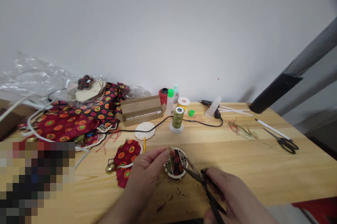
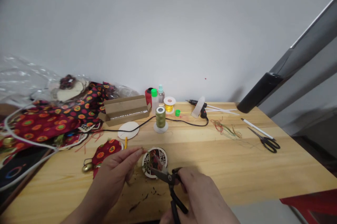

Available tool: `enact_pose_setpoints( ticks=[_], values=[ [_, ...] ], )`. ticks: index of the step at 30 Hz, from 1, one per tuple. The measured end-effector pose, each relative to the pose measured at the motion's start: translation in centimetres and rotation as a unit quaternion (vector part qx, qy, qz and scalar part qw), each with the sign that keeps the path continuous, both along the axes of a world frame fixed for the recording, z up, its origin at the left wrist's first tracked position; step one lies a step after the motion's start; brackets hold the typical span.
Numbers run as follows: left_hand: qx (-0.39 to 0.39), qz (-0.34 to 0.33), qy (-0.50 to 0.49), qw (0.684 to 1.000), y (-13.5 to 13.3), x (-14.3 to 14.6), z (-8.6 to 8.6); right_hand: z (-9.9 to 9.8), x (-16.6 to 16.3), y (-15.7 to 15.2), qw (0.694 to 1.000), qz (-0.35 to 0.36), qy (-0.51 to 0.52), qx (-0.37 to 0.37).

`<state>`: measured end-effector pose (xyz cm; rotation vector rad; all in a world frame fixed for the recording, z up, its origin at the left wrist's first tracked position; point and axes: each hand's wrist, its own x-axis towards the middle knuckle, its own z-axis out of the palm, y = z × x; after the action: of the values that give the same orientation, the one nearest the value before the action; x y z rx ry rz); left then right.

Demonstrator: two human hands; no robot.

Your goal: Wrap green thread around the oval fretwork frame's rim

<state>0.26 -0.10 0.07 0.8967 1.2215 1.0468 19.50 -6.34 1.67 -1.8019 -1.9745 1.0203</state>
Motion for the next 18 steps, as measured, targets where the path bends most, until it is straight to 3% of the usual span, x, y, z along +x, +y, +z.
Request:
enact_pose_setpoints(
  ticks=[7,13,18],
  values=[
    [0.046,-0.003,0.066,0.997,-0.1,-0.3,0.4,-0.8,-1.1,1.1,0.999,-0.004,-0.033,-0.010],
    [0.068,-0.103,0.062,0.990,-0.3,-0.5,-0.4,-0.7,-2.2,1.9,0.999,-0.028,-0.028,0.026],
    [0.105,-0.145,0.077,0.981,-0.5,-0.8,-0.8,-0.5,-2.6,2.3,0.998,-0.023,-0.026,0.058]
  ],
)
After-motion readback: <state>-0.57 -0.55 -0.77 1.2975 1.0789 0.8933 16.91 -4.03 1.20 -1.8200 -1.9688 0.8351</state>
